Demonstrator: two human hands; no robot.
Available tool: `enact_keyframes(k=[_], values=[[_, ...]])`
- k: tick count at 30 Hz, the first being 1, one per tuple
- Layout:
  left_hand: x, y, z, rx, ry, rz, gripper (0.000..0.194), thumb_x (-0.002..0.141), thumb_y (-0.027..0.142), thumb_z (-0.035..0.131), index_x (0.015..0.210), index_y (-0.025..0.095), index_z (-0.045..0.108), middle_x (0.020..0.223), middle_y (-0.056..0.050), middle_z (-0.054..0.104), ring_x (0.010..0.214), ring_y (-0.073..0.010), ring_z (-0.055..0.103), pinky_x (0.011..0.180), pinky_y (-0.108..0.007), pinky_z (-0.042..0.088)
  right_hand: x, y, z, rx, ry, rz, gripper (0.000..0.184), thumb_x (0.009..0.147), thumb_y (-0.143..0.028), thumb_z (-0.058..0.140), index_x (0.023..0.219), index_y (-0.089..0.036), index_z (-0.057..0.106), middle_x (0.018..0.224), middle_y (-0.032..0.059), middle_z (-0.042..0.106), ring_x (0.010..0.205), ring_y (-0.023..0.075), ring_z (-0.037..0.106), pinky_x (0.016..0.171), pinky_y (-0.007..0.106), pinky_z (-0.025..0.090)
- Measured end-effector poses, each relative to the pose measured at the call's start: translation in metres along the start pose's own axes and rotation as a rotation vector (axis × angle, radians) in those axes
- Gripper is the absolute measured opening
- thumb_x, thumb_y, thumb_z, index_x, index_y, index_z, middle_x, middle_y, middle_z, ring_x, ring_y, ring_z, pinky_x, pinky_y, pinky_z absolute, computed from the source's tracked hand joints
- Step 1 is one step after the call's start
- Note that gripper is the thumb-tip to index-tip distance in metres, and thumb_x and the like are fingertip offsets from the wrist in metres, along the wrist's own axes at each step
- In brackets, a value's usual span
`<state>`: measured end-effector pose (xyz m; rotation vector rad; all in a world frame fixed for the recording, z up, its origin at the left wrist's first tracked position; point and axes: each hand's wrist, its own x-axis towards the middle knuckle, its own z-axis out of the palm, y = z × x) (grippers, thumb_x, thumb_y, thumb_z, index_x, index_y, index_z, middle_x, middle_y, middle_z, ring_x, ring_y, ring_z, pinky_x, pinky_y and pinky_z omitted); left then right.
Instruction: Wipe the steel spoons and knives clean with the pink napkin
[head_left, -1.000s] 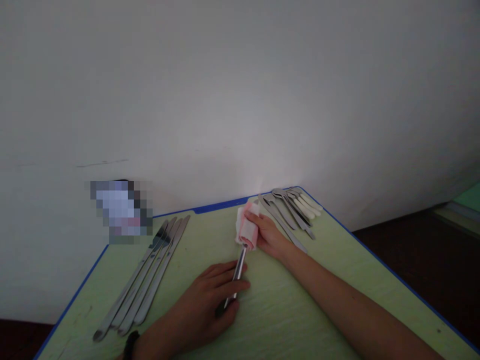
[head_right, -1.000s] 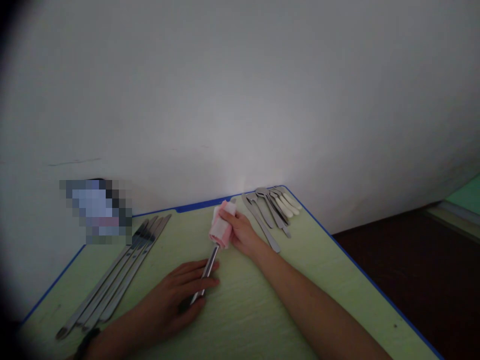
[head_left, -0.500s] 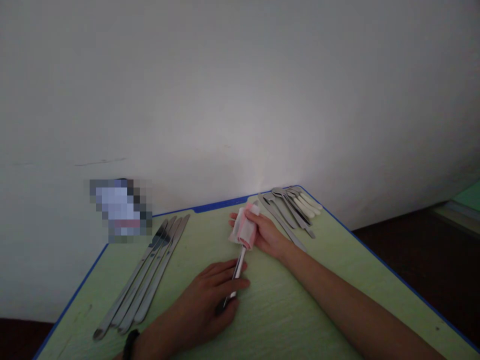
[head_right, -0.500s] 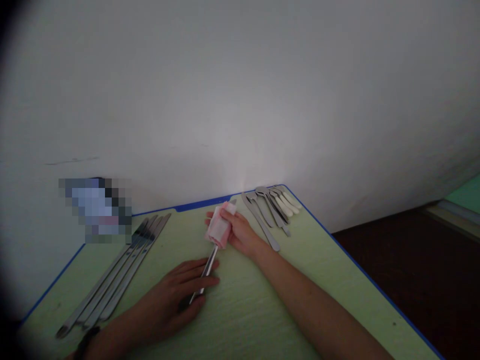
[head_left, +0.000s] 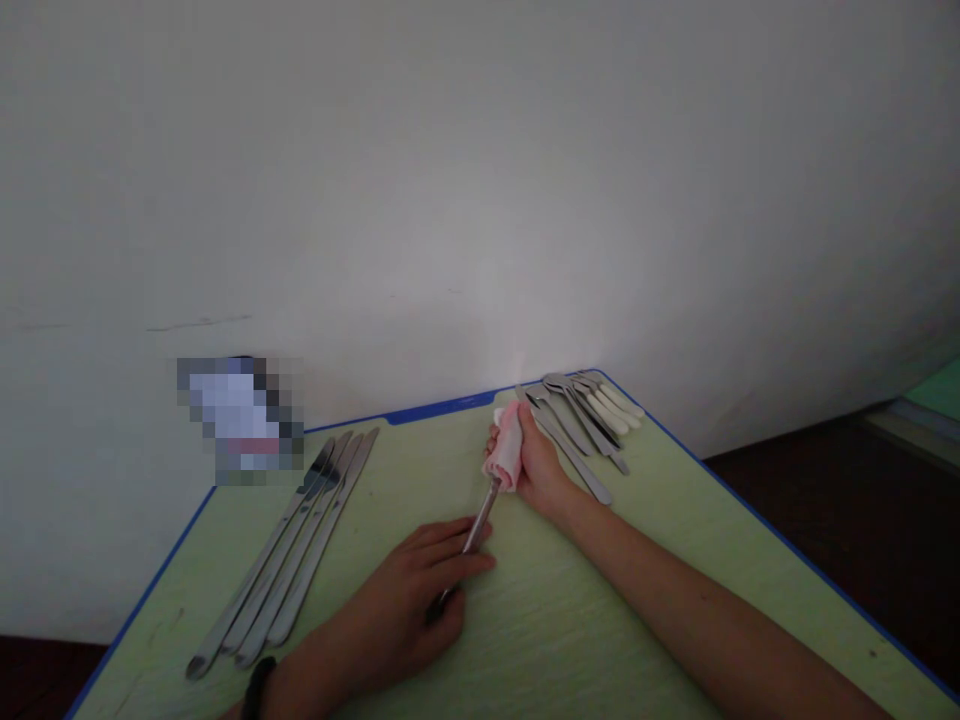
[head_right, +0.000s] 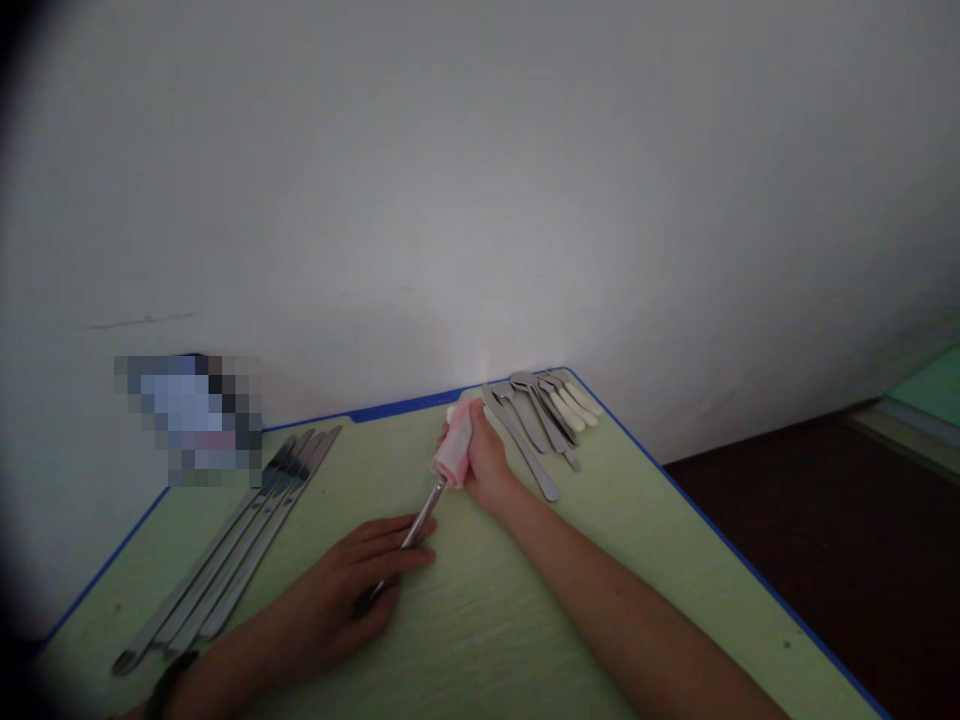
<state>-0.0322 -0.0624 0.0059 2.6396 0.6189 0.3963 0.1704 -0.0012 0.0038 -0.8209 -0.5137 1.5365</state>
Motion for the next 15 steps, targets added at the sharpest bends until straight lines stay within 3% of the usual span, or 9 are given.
enact_keyframes(k=[3, 5, 8, 15], values=[[-0.002, -0.001, -0.002, -0.023, -0.002, 0.0, 0.054, 0.076, 0.001, 0.047, 0.123, 0.024, 0.056, 0.14, -0.004, 0.05, 0.131, -0.0194, 0.04, 0.108, -0.04, 0.038, -0.003, -0.004, 0.005, 0.09, 0.089, 0.012, 0.049, 0.092, -0.055, 0.035, 0.073, -0.016, 0.058, 0.058, 0.0017, 0.061, 0.048, 0.0115, 0.056, 0.046, 0.023, 0.048], [-0.002, -0.002, -0.003, -0.024, -0.002, 0.015, 0.052, 0.076, 0.001, 0.046, 0.122, 0.024, 0.057, 0.141, -0.004, 0.049, 0.132, -0.0196, 0.04, 0.108, -0.04, 0.038, -0.006, -0.008, 0.007, 0.069, 0.072, 0.046, 0.051, 0.094, -0.052, 0.032, 0.073, -0.014, 0.06, 0.059, 0.003, 0.062, 0.049, 0.0115, 0.057, 0.048, 0.023, 0.049], [-0.003, -0.002, -0.003, -0.023, 0.004, 0.032, 0.047, 0.081, 0.003, 0.046, 0.121, 0.024, 0.057, 0.143, -0.005, 0.046, 0.133, -0.0208, 0.038, 0.109, -0.041, 0.037, -0.009, -0.012, 0.008, 0.006, -0.002, 0.103, 0.049, 0.094, -0.05, 0.034, 0.079, -0.013, 0.063, 0.061, 0.0045, 0.065, 0.052, 0.0129, 0.059, 0.051, 0.024, 0.051], [0.0, 0.001, -0.002, -0.027, 0.026, 0.012, 0.041, 0.087, 0.006, 0.042, 0.121, 0.026, 0.056, 0.144, -0.005, 0.043, 0.132, -0.0223, 0.037, 0.108, -0.042, 0.038, -0.012, -0.007, 0.002, -0.165, -0.273, 0.154, 0.04, 0.086, -0.048, 0.055, 0.086, -0.009, 0.066, 0.09, 0.0129, 0.072, 0.069, 0.0169, 0.068, 0.063, 0.03, 0.056]])
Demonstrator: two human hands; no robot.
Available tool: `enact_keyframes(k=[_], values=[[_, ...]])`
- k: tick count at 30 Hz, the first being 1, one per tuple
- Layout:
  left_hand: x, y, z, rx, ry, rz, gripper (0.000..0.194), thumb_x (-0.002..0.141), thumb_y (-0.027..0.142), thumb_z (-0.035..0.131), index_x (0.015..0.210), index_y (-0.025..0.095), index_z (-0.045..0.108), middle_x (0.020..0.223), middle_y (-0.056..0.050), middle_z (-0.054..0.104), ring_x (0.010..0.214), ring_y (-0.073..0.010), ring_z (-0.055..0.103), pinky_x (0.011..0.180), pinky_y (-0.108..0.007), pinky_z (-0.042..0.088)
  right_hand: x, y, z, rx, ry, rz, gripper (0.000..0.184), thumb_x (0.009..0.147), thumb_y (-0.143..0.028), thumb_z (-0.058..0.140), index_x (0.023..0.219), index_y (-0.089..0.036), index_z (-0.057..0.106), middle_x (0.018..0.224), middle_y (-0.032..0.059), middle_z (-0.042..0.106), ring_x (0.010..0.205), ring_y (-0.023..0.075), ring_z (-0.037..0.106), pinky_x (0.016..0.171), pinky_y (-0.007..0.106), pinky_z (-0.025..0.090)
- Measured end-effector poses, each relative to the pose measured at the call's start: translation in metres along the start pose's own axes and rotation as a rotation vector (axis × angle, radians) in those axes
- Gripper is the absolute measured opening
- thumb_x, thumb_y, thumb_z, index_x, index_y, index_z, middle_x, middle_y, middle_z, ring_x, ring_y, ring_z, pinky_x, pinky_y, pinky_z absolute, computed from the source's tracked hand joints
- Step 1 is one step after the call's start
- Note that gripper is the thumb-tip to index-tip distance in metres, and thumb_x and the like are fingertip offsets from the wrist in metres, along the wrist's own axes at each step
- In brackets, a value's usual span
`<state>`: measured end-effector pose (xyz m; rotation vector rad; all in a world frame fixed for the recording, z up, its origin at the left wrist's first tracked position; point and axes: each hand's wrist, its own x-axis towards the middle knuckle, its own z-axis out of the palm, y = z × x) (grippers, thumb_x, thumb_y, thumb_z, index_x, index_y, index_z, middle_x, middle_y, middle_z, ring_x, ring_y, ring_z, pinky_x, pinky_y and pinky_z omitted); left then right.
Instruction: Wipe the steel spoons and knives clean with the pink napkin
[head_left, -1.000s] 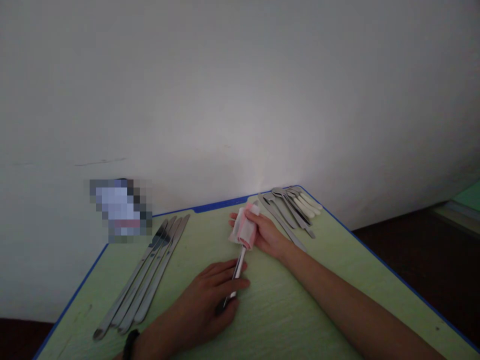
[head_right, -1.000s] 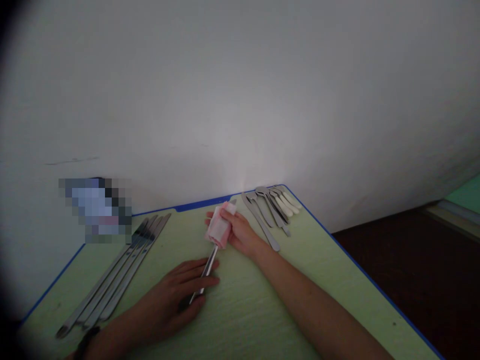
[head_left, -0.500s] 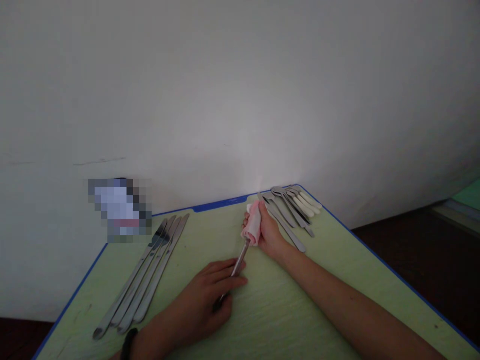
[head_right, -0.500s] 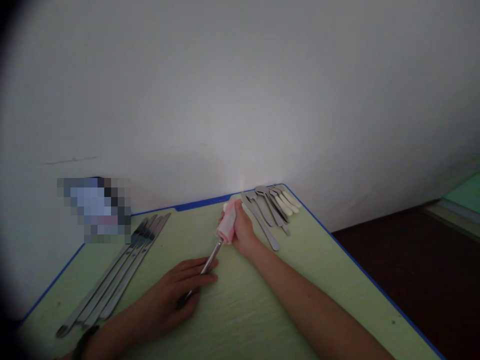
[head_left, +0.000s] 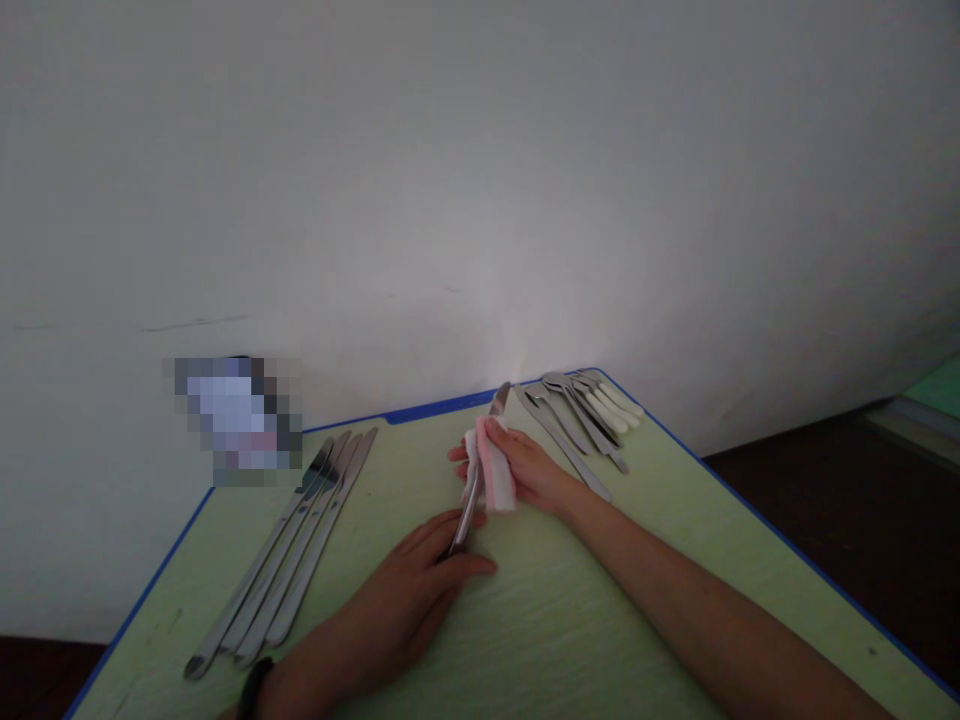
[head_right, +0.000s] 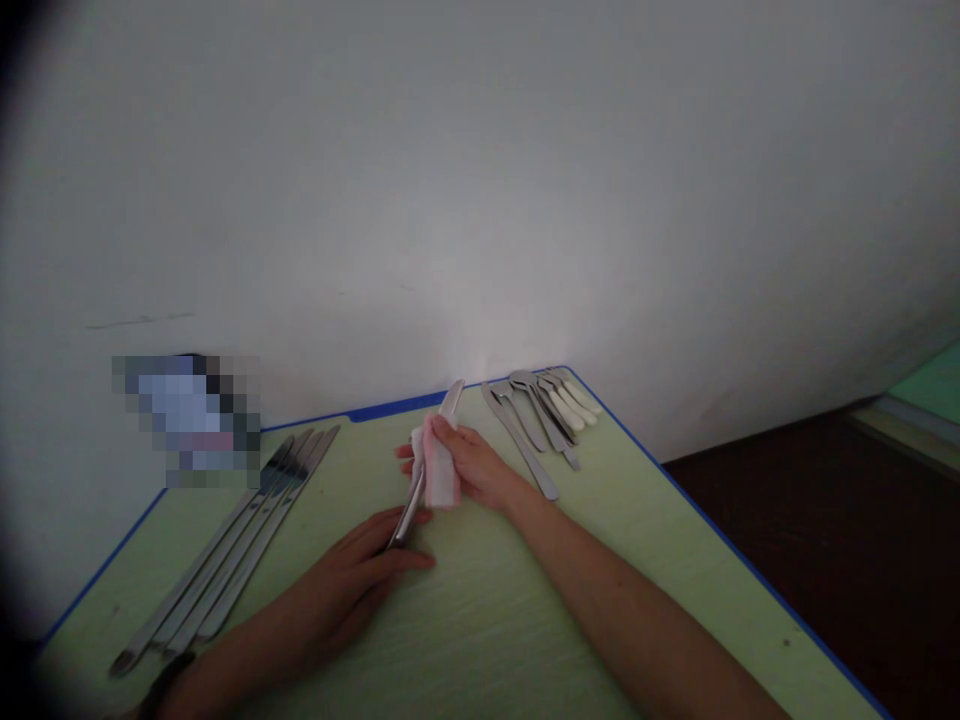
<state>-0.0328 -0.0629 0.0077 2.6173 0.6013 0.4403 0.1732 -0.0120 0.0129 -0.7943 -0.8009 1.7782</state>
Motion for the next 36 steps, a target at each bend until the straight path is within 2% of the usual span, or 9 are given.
enact_keyframes(k=[7, 11, 16, 20, 23, 31, 36], values=[[0.003, 0.004, -0.004, 0.008, -0.022, -0.036, 0.034, 0.091, 0.016, 0.045, 0.123, 0.025, 0.055, 0.141, -0.007, 0.046, 0.131, -0.0226, 0.039, 0.109, -0.042, 0.037, 0.001, 0.003, 0.002, -0.004, 0.035, 0.009, 0.039, 0.086, -0.047, 0.055, 0.084, -0.01, 0.067, 0.083, 0.0113, 0.072, 0.068, 0.0173, 0.068, 0.063, 0.029, 0.055], [0.003, 0.005, -0.008, 0.02, -0.065, 0.013, 0.042, 0.09, 0.021, 0.051, 0.131, 0.026, 0.049, 0.141, -0.006, 0.048, 0.135, -0.0239, 0.034, 0.112, -0.043, 0.032, 0.005, 0.004, 0.0, 0.054, 0.1, -0.015, 0.043, 0.087, -0.051, 0.05, 0.081, -0.012, 0.066, 0.079, 0.0102, 0.072, 0.066, 0.0162, 0.068, 0.065, 0.029, 0.055], [0.005, 0.005, -0.014, 0.01, -0.166, 0.081, 0.039, 0.092, 0.021, 0.048, 0.13, 0.031, 0.049, 0.134, -0.001, 0.055, 0.133, -0.0187, 0.039, 0.116, -0.042, 0.023, 0.006, 0.003, 0.0, 0.077, 0.133, -0.013, 0.047, 0.089, -0.052, 0.046, 0.08, -0.011, 0.066, 0.074, 0.0101, 0.071, 0.063, 0.0152, 0.067, 0.065, 0.028, 0.055], [0.008, 0.006, -0.013, -0.004, -0.16, 0.039, 0.029, 0.091, 0.023, 0.051, 0.119, 0.03, 0.057, 0.127, 0.0, 0.061, 0.129, -0.0181, 0.045, 0.116, -0.042, 0.022, 0.005, 0.004, 0.001, 0.06, 0.124, -0.042, 0.041, 0.088, -0.049, 0.05, 0.082, -0.012, 0.065, 0.074, 0.0094, 0.071, 0.063, 0.0158, 0.067, 0.067, 0.03, 0.055], [0.01, 0.007, -0.012, 0.011, -0.16, 0.034, 0.023, 0.093, 0.023, 0.048, 0.114, 0.028, 0.059, 0.123, -0.001, 0.063, 0.127, -0.017, 0.047, 0.116, -0.041, 0.022, 0.003, 0.004, 0.003, 0.02, 0.104, -0.041, 0.037, 0.085, -0.047, 0.056, 0.082, -0.012, 0.064, 0.076, 0.0097, 0.071, 0.063, 0.0163, 0.067, 0.066, 0.031, 0.056], [0.01, 0.008, -0.012, -0.005, -0.125, 0.059, 0.023, 0.093, 0.023, 0.048, 0.113, 0.028, 0.059, 0.121, -0.001, 0.064, 0.125, -0.0174, 0.048, 0.115, -0.039, 0.023, 0.003, 0.004, 0.005, 0.006, 0.108, -0.02, 0.033, 0.085, -0.045, 0.056, 0.08, -0.013, 0.062, 0.075, 0.0093, 0.071, 0.064, 0.0184, 0.069, 0.057, 0.03, 0.056], [0.01, 0.008, -0.012, -0.023, -0.117, 0.057, 0.024, 0.093, 0.021, 0.047, 0.112, 0.027, 0.059, 0.121, -0.002, 0.064, 0.125, -0.0173, 0.049, 0.115, -0.039, 0.024, 0.003, 0.006, 0.004, -0.025, 0.096, -0.043, 0.023, 0.08, -0.035, 0.065, 0.083, -0.013, 0.063, 0.08, 0.0093, 0.072, 0.07, 0.0172, 0.069, 0.067, 0.03, 0.056]])
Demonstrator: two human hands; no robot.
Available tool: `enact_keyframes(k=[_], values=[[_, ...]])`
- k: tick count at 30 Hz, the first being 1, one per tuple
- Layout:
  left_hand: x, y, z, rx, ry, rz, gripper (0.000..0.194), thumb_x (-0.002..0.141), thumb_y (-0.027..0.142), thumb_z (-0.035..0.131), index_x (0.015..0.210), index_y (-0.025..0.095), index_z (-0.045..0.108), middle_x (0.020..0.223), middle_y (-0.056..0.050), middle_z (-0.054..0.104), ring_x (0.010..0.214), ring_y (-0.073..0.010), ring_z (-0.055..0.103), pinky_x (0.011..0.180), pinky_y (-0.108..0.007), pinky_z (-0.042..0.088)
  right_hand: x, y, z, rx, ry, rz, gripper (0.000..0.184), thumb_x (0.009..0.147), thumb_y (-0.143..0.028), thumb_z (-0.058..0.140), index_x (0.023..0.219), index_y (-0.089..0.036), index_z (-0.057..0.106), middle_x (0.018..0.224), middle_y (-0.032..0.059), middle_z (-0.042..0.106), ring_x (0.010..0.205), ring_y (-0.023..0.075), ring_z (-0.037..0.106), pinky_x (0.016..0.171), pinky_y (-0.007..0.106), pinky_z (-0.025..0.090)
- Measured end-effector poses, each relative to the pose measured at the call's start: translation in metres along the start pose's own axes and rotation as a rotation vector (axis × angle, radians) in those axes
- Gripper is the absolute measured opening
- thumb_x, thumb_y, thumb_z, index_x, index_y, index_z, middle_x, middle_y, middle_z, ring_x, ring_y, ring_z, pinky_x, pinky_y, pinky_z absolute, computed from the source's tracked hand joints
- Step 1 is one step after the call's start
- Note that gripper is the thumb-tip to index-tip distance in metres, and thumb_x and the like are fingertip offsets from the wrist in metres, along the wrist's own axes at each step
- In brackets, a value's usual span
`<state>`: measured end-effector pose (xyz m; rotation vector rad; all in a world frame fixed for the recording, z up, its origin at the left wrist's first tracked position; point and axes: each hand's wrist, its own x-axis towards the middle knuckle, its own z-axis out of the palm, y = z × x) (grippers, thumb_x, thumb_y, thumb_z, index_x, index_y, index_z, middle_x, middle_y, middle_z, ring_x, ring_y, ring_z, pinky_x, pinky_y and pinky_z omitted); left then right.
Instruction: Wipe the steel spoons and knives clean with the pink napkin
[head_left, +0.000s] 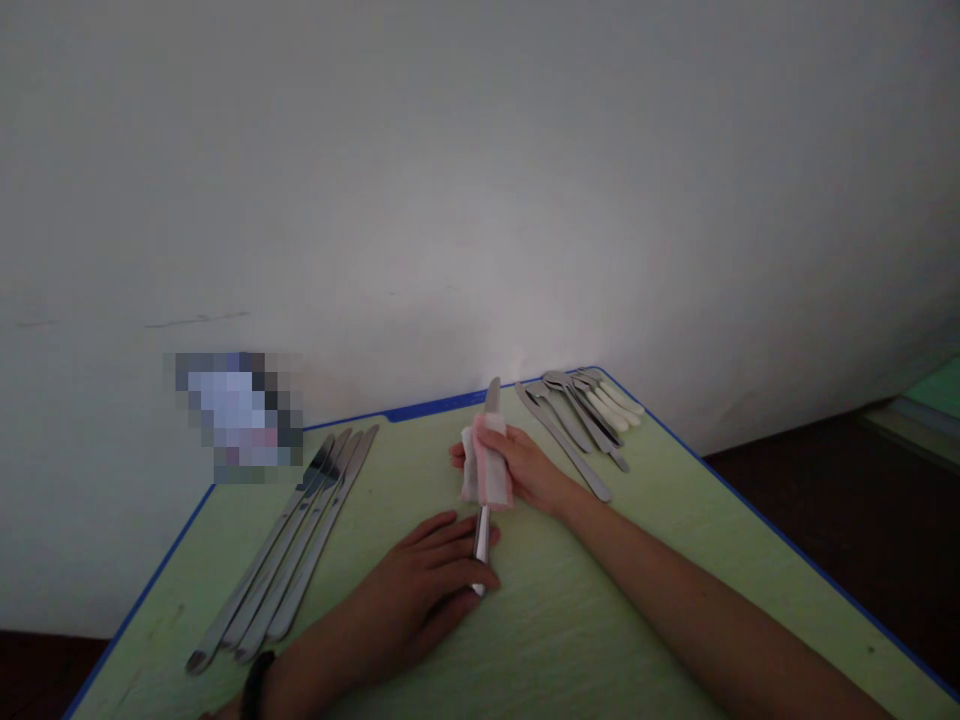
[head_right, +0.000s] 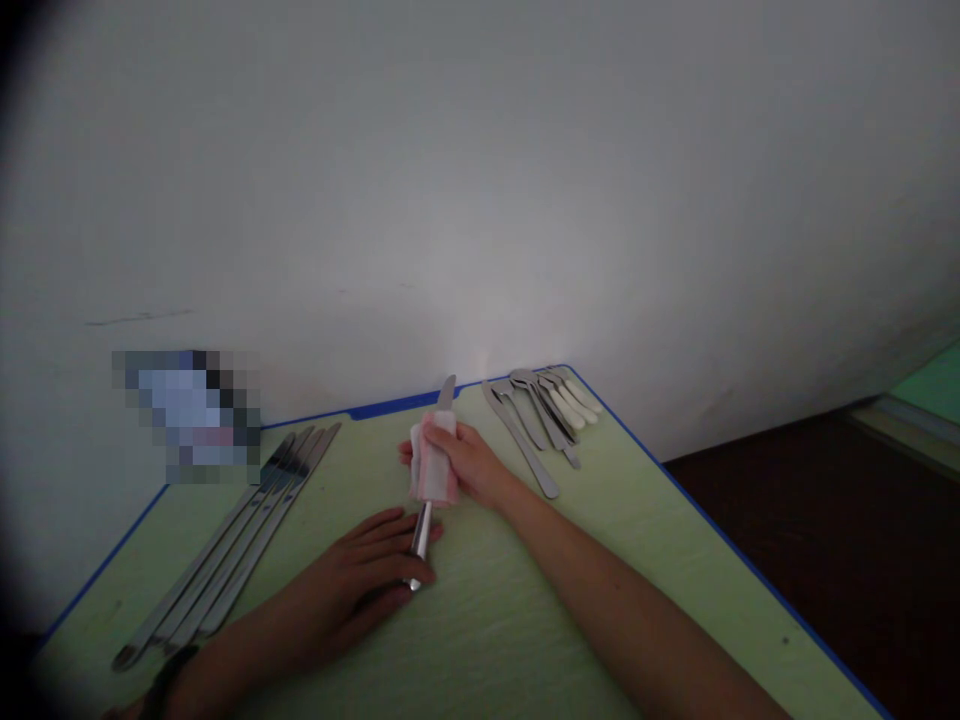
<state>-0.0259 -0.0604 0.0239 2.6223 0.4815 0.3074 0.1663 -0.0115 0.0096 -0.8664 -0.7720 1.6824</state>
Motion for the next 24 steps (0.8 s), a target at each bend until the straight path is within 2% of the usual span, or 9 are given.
enact_keyframes(k=[3, 9, 15, 19, 24], values=[[0.0, 0.0, 0.0, -0.006, 0.005, 0.005, 0.024, 0.093, 0.021, 0.048, 0.113, 0.027, 0.06, 0.122, -0.002, 0.063, 0.125, -0.0176, 0.048, 0.116, -0.039, 0.023, -0.002, 0.0, -0.002, -0.038, -0.032, -0.017, 0.024, 0.073, -0.032, 0.071, 0.086, -0.013, 0.064, 0.084, 0.0089, 0.072, 0.074, 0.0165, 0.069, 0.071, 0.029, 0.055], [-0.001, -0.001, 0.002, 0.014, 0.015, 0.001, 0.03, 0.092, 0.02, 0.049, 0.12, 0.028, 0.056, 0.128, -0.002, 0.06, 0.128, -0.0178, 0.046, 0.115, -0.04, 0.026, -0.002, 0.001, -0.004, -0.057, -0.058, -0.02, 0.033, 0.07, -0.041, 0.073, 0.085, -0.014, 0.063, 0.085, 0.0084, 0.072, 0.074, 0.0164, 0.068, 0.068, 0.028, 0.054], [-0.008, -0.004, 0.008, 0.049, 0.073, -0.071, 0.056, 0.091, 0.022, 0.051, 0.143, 0.028, 0.031, 0.144, -0.005, 0.046, 0.132, -0.0215, 0.042, 0.111, -0.042, 0.034, -0.001, 0.003, -0.004, -0.126, -0.072, -0.046, 0.035, 0.071, -0.044, 0.072, 0.087, -0.014, 0.062, 0.087, 0.0088, 0.072, 0.075, 0.0167, 0.068, 0.065, 0.027, 0.054], [-0.01, -0.005, 0.011, 0.041, 0.084, -0.105, 0.065, 0.089, 0.022, 0.053, 0.146, 0.027, 0.023, 0.147, -0.006, 0.04, 0.134, -0.0233, 0.038, 0.11, -0.043, 0.037, -0.002, 0.002, -0.002, -0.195, -0.076, -0.07, 0.036, 0.069, -0.044, 0.073, 0.084, -0.014, 0.062, 0.083, 0.0078, 0.072, 0.073, 0.016, 0.067, 0.064, 0.027, 0.054], [-0.011, -0.007, 0.015, 0.028, 0.083, -0.139, 0.072, 0.09, 0.024, 0.054, 0.149, 0.024, 0.013, 0.146, -0.009, 0.041, 0.135, -0.0244, 0.035, 0.109, -0.044, 0.038, -0.002, 0.002, -0.001, -0.219, -0.073, -0.079, 0.037, 0.067, -0.045, 0.074, 0.084, -0.014, 0.061, 0.082, 0.0075, 0.071, 0.07, 0.016, 0.066, 0.062, 0.027, 0.054]])
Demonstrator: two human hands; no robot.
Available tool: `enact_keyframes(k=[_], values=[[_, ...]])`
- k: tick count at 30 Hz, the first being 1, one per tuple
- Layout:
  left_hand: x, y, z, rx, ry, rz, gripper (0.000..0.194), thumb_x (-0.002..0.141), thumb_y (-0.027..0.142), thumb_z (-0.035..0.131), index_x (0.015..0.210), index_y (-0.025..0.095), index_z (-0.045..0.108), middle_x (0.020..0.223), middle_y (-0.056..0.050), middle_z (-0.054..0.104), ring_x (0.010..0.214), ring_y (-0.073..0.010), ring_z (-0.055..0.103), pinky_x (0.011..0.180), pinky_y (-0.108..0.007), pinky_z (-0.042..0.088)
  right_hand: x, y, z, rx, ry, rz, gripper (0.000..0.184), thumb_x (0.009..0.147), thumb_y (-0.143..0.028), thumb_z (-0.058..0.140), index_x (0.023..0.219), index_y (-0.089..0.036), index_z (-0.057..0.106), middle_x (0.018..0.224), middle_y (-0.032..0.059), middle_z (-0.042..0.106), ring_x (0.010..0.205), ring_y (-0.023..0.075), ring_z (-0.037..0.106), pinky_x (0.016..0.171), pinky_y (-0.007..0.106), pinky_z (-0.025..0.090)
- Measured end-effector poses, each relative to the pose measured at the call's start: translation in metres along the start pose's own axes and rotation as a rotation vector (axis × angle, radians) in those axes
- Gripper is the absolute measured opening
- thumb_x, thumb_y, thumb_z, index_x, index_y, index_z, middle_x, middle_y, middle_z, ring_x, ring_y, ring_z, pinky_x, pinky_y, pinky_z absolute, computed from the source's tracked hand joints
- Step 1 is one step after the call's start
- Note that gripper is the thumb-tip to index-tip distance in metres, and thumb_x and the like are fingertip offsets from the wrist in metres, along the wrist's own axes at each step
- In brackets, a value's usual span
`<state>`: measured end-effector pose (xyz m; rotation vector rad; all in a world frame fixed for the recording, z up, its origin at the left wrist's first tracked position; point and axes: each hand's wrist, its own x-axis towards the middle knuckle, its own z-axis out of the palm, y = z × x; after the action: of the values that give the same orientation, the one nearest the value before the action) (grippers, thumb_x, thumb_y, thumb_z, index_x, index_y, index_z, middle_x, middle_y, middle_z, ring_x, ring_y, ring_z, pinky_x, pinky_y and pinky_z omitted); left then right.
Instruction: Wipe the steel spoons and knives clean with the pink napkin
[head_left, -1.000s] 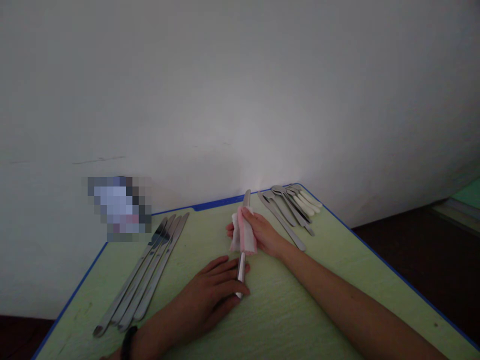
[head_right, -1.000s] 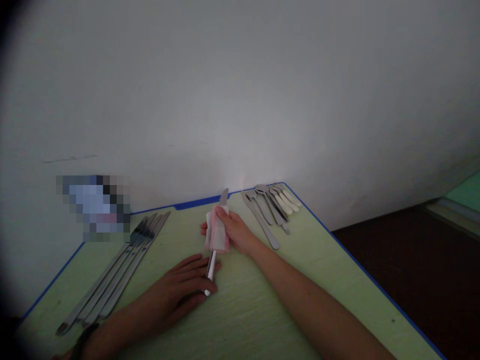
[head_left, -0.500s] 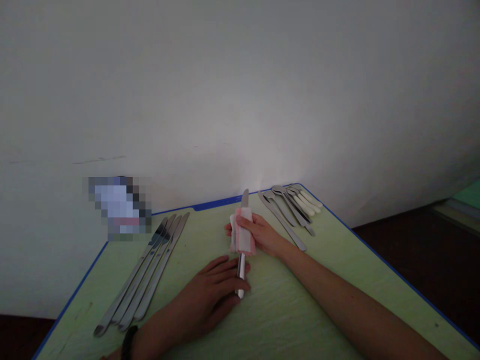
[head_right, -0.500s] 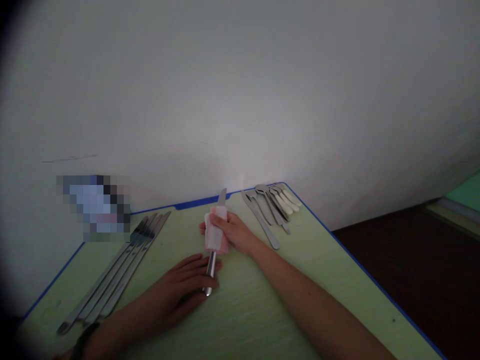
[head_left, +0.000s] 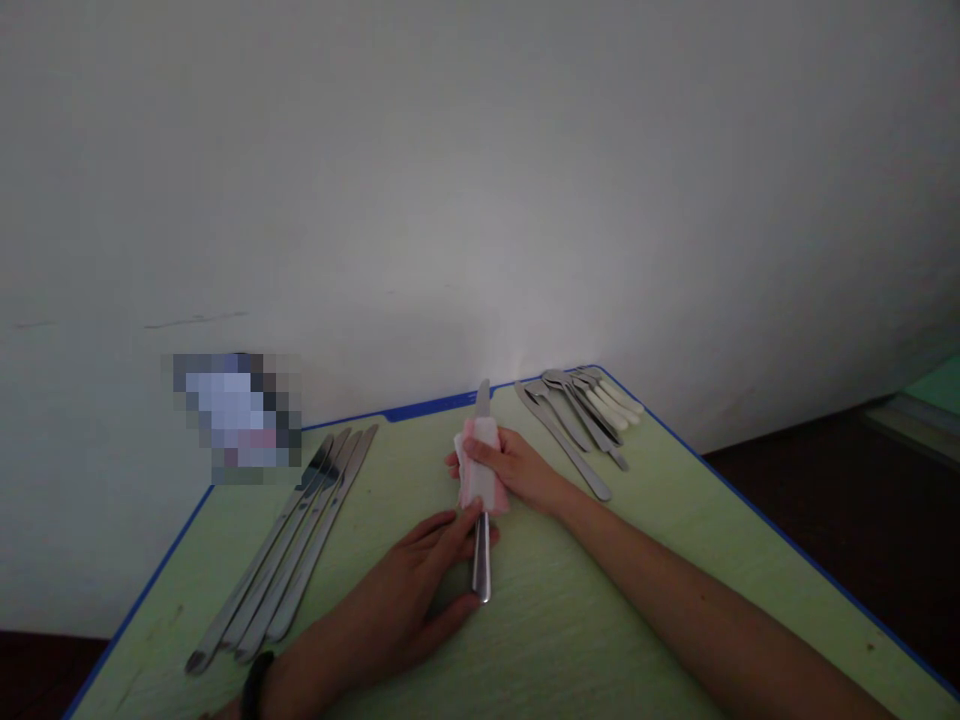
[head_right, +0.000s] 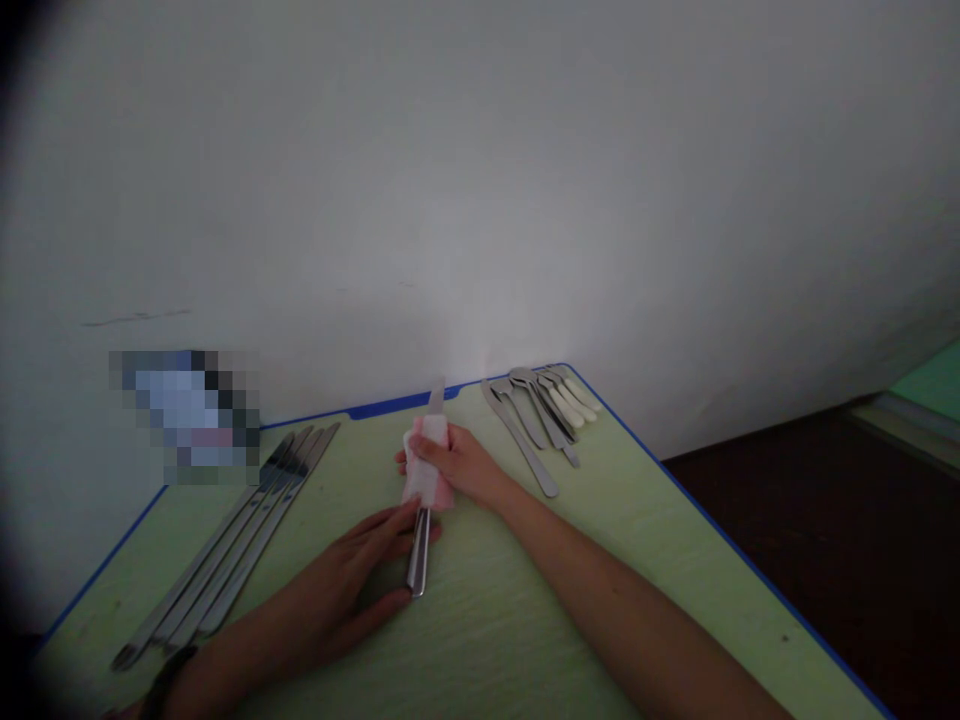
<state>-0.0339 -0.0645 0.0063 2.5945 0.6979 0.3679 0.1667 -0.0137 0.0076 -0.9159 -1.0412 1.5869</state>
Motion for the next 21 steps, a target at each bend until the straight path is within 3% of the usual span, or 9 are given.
enact_keyframes(k=[6, 14, 21], values=[[0.0002, 0.0009, -0.0013, -0.016, -0.007, -0.001, 0.068, 0.089, 0.024, 0.055, 0.147, 0.025, 0.02, 0.144, -0.007, 0.044, 0.135, -0.0243, 0.036, 0.109, -0.044, 0.038, 0.0014, 0.0007, -0.0012, -0.022, -0.009, -0.003, 0.039, 0.067, -0.047, 0.073, 0.084, -0.014, 0.061, 0.079, 0.0069, 0.071, 0.069, 0.0153, 0.066, 0.061, 0.026, 0.054], [0.0003, 0.0016, -0.0016, -0.017, -0.037, -0.017, 0.071, 0.09, 0.023, 0.053, 0.148, 0.025, 0.012, 0.147, -0.008, 0.041, 0.136, -0.0241, 0.034, 0.11, -0.044, 0.038, 0.0001, -0.0013, 0.0005, -0.019, 0.001, 0.01, 0.04, 0.066, -0.048, 0.074, 0.083, -0.015, 0.06, 0.081, 0.0067, 0.07, 0.069, 0.0154, 0.065, 0.062, 0.027, 0.053], [-0.0002, 0.0024, -0.0019, -0.041, -0.02, -0.019, 0.062, 0.09, 0.023, 0.053, 0.144, 0.028, 0.022, 0.145, -0.006, 0.043, 0.135, -0.0228, 0.035, 0.11, -0.045, 0.036, -0.0002, -0.0017, 0.0002, -0.002, -0.006, 0.035, 0.043, 0.064, -0.049, 0.075, 0.084, -0.015, 0.058, 0.081, 0.0062, 0.07, 0.07, 0.0155, 0.065, 0.064, 0.029, 0.053]])
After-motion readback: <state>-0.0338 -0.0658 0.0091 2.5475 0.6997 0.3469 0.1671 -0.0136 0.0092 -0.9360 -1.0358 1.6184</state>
